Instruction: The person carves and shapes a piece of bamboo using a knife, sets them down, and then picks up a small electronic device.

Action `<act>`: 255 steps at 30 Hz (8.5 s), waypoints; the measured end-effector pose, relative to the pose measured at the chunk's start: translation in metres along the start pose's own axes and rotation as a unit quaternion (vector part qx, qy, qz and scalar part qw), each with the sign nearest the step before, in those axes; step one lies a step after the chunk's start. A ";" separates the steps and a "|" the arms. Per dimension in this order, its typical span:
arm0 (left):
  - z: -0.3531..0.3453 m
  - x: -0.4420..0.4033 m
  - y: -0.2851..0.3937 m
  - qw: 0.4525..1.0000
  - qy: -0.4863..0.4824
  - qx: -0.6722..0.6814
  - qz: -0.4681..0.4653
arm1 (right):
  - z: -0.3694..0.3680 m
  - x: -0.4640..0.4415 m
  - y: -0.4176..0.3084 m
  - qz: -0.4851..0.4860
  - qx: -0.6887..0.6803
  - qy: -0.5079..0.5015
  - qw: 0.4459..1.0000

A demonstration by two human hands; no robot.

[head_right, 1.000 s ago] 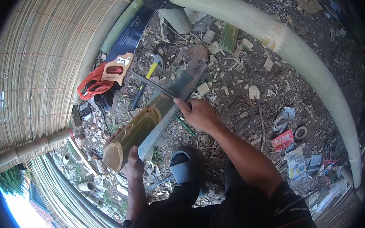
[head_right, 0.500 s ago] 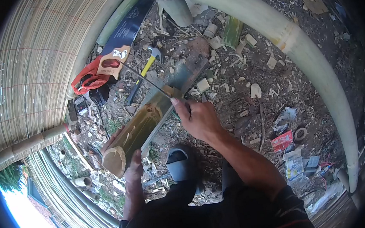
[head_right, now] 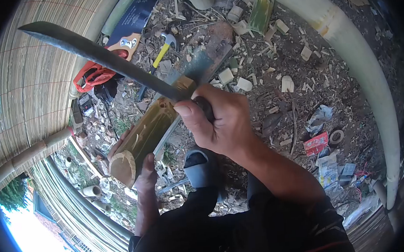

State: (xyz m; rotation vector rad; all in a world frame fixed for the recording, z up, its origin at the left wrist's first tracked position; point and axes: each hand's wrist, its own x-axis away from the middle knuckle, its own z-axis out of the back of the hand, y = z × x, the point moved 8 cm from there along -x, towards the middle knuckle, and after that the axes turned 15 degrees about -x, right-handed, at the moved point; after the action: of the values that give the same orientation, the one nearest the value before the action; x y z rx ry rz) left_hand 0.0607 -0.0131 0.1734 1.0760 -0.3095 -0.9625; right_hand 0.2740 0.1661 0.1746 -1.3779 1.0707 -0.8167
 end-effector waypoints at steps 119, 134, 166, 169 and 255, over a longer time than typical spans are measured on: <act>0.018 -0.003 -0.062 0.994 0.040 0.044 0.087 | 0.000 0.015 0.145 -0.256 0.145 -0.108 0.950; 0.015 0.002 -0.073 0.981 0.002 0.134 0.140 | -0.022 0.010 0.058 -0.119 0.103 -0.120 0.980; 0.036 0.029 -0.112 0.985 -0.020 0.072 0.156 | -0.030 0.012 0.043 -0.041 0.099 -0.175 0.979; 0.032 0.013 -0.085 0.992 -0.004 0.015 0.125 | 0.003 0.021 0.150 -0.305 0.222 -0.141 0.915; 0.001 0.004 -0.091 0.940 0.066 0.212 0.260 | 0.000 0.032 0.152 -0.235 0.306 -0.118 0.915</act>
State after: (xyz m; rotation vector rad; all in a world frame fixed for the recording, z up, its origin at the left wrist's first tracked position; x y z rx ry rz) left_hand 0.0155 -0.0287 0.0956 1.3507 -0.6732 -0.3499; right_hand 0.2637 0.1465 0.0205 -1.1498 0.2384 -1.1761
